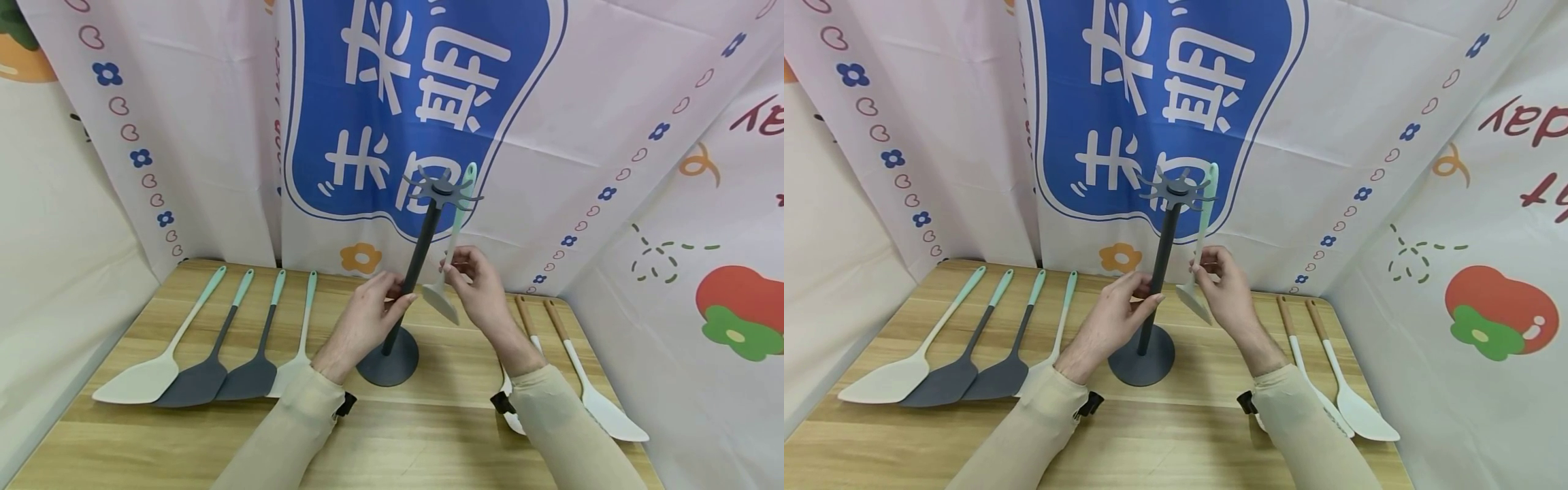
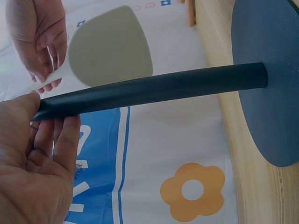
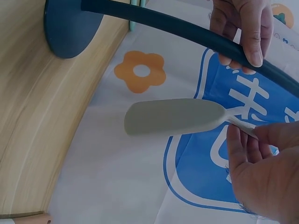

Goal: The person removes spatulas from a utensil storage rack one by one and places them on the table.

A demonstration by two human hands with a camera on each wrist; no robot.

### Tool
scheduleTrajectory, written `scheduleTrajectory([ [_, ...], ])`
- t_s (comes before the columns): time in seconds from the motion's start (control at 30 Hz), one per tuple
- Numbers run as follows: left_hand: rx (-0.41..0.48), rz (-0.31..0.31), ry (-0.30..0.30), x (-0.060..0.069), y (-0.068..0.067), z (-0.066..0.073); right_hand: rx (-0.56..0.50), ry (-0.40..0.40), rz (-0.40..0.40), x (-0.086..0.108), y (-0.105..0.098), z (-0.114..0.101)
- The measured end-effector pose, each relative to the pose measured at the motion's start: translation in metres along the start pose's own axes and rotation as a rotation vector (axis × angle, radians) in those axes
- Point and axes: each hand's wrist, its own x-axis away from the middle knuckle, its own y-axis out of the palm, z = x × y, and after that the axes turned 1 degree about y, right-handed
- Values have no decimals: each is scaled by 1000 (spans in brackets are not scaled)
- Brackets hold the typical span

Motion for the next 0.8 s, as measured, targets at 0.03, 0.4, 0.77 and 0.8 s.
scheduleTrajectory([
  [0.03, 2, 0, 0, 0, 0, 0, 10, 1, 0, 1, -1, 1],
  [0.4, -4, 5, -2, 0, 0, 1, 78, -2, 0, 7, -12, 10],
  [0.77, 2, 6, 1, 0, 0, 1, 181, 52, -11, 16, -22, 19],
  [0.8, 1, 6, 2, 0, 0, 1, 190, 56, -13, 16, -22, 20],
])
